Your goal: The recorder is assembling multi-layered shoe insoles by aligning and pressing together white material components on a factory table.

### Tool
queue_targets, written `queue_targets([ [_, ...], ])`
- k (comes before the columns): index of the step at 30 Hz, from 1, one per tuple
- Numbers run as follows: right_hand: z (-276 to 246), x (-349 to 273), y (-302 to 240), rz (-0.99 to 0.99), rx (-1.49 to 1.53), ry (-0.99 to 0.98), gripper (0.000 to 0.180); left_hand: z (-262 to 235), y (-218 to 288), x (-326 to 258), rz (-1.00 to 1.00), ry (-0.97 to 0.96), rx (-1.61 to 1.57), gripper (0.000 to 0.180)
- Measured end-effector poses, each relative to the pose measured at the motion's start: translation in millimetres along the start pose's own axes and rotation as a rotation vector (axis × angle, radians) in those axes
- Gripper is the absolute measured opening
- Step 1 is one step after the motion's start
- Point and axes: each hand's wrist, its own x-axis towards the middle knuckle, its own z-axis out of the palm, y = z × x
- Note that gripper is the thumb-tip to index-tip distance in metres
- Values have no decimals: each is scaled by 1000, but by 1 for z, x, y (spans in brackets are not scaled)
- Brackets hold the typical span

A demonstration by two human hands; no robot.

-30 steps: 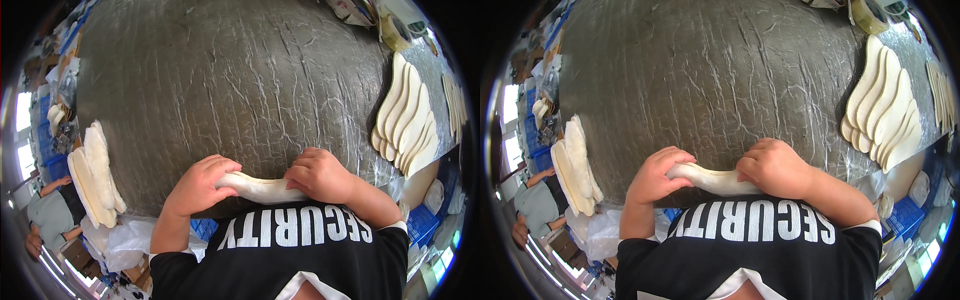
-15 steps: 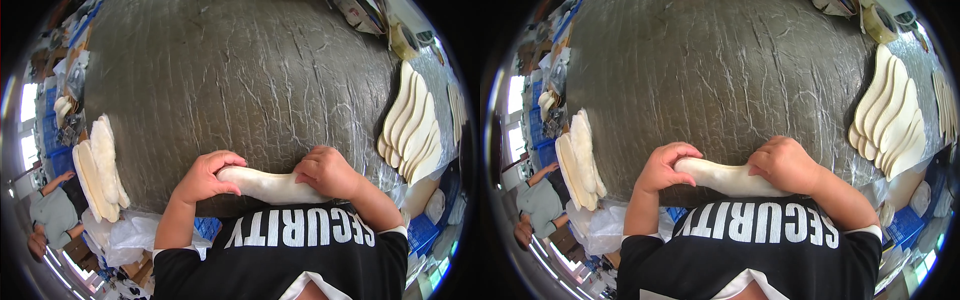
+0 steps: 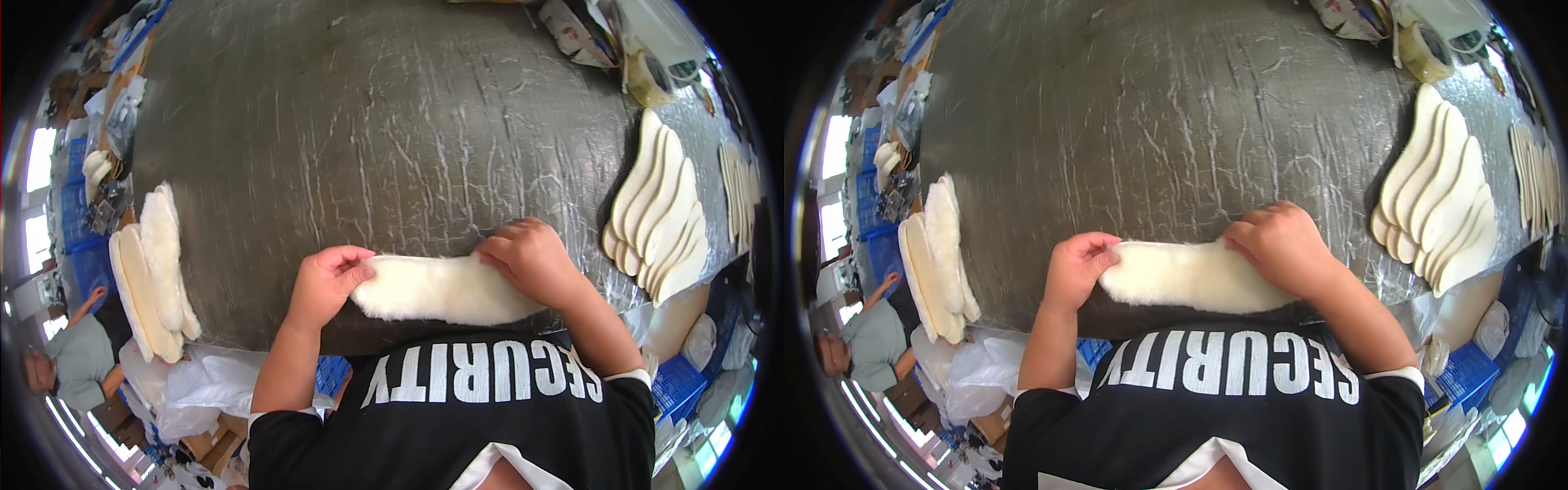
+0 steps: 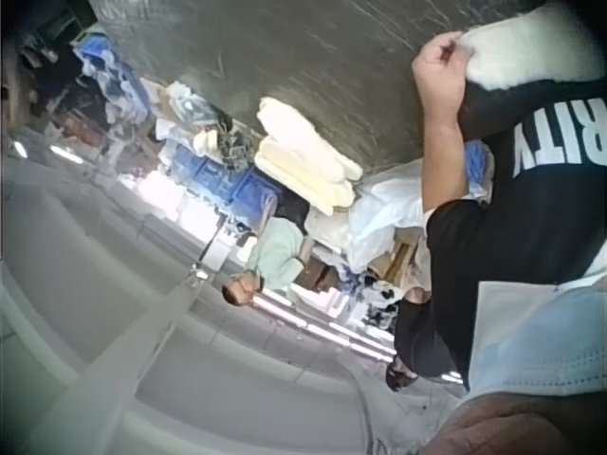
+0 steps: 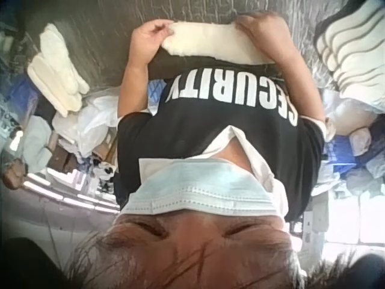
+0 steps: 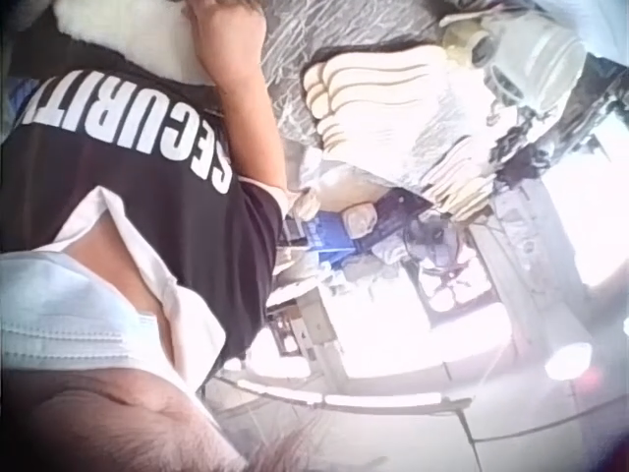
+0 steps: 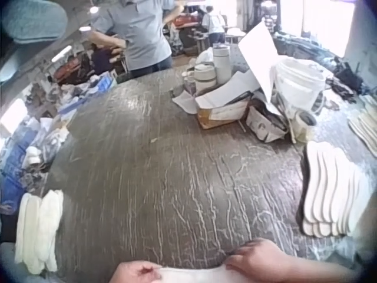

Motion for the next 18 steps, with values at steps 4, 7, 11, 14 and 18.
queue_targets([
  [4,-6,-3,-21,79,-272,30,44,16,19,-13,689,334,1077,35],
  [7,17,-14,-27,-115,-291,64,87,51,21,-7,876,-52,1157,86],
  [11,28,-14,-16,-67,-273,-86,110,49,-3,18,807,-50,1224,111],
  [14,28,-13,-15,-67,-268,-70,117,52,-5,20,780,-66,1206,110],
  [18,30,-18,-5,-124,-172,-1,120,55,0,21,724,-45,1250,111],
])
